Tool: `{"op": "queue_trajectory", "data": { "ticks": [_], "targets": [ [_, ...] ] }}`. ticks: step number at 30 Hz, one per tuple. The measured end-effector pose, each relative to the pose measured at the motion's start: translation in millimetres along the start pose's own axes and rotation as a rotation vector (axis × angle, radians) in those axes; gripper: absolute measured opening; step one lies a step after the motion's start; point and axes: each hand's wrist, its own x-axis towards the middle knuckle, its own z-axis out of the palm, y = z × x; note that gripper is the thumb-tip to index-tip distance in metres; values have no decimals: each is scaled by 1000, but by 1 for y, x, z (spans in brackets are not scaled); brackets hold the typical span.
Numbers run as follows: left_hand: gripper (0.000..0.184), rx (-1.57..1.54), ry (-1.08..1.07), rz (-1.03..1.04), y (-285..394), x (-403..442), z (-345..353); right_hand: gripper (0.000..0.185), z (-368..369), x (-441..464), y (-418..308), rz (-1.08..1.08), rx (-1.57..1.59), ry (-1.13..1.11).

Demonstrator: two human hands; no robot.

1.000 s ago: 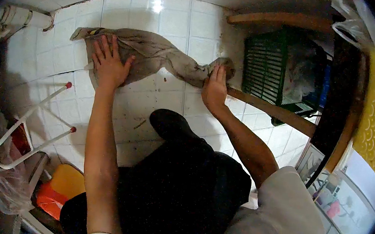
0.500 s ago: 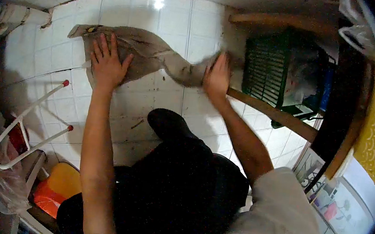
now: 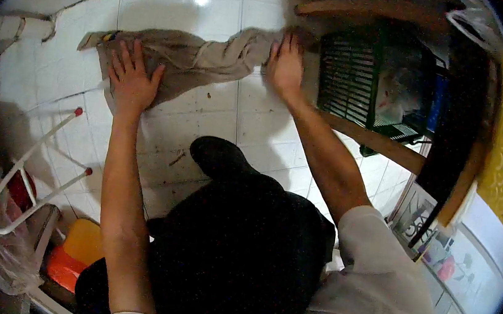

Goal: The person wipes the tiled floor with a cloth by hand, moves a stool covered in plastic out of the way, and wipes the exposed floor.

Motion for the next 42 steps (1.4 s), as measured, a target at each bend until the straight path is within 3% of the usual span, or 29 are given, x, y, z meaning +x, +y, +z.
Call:
{"op": "queue_trajectory", "data": {
  "ticks": [2, 5, 8, 11, 14, 15, 17, 19, 24, 28, 32, 33, 37, 38, 40, 42],
  "targets": [
    [89, -16, 39, -18, -2, 12, 1, 50, -30, -57, 1, 27, -42, -156],
    [89, -17, 48, -43, -1, 6, 2, 51, -21, -61, 10, -42, -94, -131],
    [89, 2, 12, -38, 1, -1, 8, 55, -10, 12, -23, 176, -11, -174],
    [89, 3, 4, -23, 1, 9, 1, 56, -4, -27, 6, -51, -162, -224],
    [89, -16, 7, -57, 4, 3, -4, 52, -16, -61, 12, -67, -127, -145],
    [89, -15, 18, -59, 4, 6, -4, 51, -5, -43, 12, -23, -95, -79],
    [88, 1, 25, -53, 2, 7, 0, 53, -8, 31, -14, 148, 0, -167],
    [87, 19, 23, -41, 3, 3, 3, 55, -8, 35, -18, 200, 32, -206],
    [88, 51, 25, -39, 8, 7, -13, 53, -5, 5, -1, -30, -48, -112],
    [87, 39, -9, -42, 8, 6, -8, 53, 9, 83, -39, 228, -183, -127],
    [87, 53, -17, -73, 9, 12, -12, 55, -7, 35, -28, 119, 11, -168],
    [87, 37, 0, -72, 9, 9, -12, 56, -8, 22, -26, 87, -108, -259],
    [87, 36, 6, -61, 9, 6, -6, 57, 35, 73, -16, -98, -42, 30],
    [88, 32, -2, -44, 10, 1, -4, 53, 40, 97, -21, -34, -5, -42],
    [88, 25, 20, -8, 4, 6, -5, 51, 68, 118, -24, 15, -223, 101],
    [89, 9, 48, -10, 5, 10, -7, 53, 56, 117, -24, 45, -76, 46]
  ]
}}
